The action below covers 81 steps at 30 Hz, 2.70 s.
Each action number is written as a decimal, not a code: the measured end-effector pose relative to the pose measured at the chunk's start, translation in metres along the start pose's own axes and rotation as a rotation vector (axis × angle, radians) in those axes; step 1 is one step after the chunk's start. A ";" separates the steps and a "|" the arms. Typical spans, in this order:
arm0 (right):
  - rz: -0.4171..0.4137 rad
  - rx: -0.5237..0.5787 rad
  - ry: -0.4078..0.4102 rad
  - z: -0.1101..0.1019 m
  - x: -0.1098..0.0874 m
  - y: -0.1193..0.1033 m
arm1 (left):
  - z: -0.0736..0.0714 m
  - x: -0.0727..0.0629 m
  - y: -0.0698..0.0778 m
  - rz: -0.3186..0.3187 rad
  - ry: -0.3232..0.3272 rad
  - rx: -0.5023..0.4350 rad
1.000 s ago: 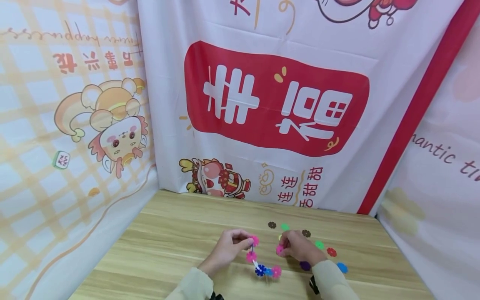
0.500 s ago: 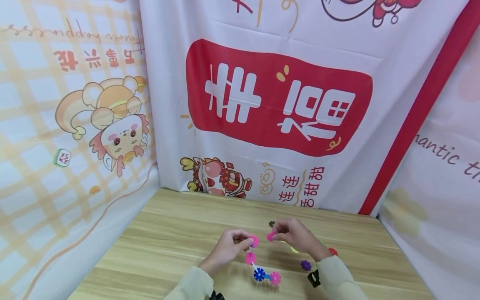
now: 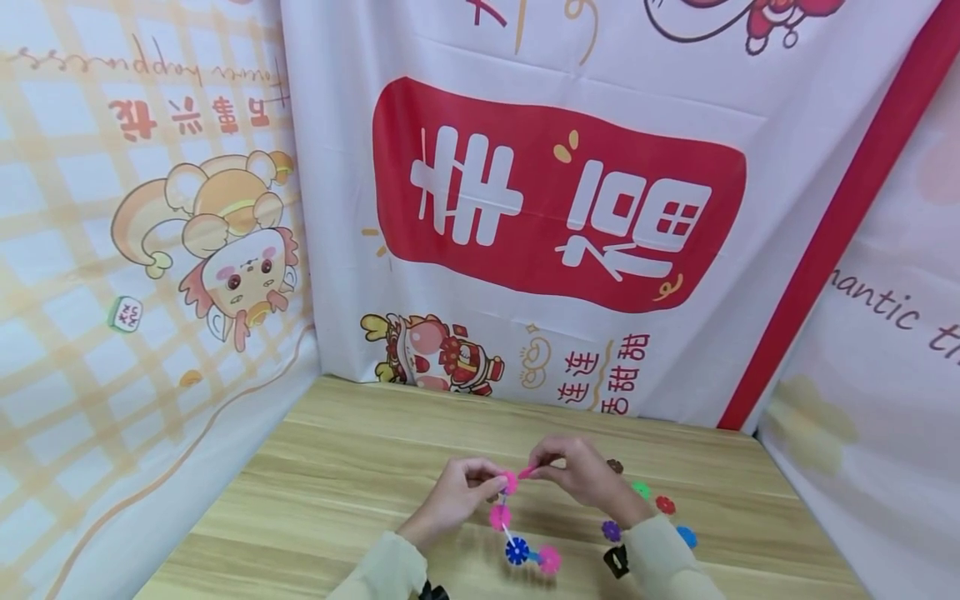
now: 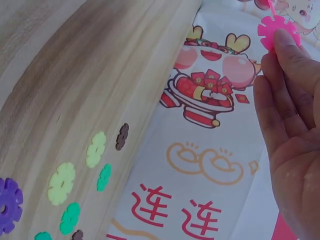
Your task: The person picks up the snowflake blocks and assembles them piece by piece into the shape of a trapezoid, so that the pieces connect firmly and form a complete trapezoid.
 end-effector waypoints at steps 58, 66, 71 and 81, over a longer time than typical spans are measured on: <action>0.277 -0.304 -0.192 0.039 0.013 0.137 | 0.019 0.006 0.031 -0.010 -0.090 0.098; 0.326 -0.232 -0.206 0.042 0.014 0.144 | 0.020 0.009 0.031 -0.008 -0.086 0.084; 0.356 -0.179 -0.201 0.031 0.009 0.140 | 0.019 0.009 0.033 -0.007 -0.075 0.097; 0.253 -0.042 -0.155 -0.007 0.006 0.078 | 0.013 0.009 0.034 0.013 -0.056 0.116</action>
Point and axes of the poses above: each hand's wrist, its own x-axis towards the middle knuckle, its own z-axis out of the palm, y = z × x, the point moved 9 cm from there along x, towards the middle knuckle, and after that the axes turned 8 degrees about -x, right-handed, at the moved point
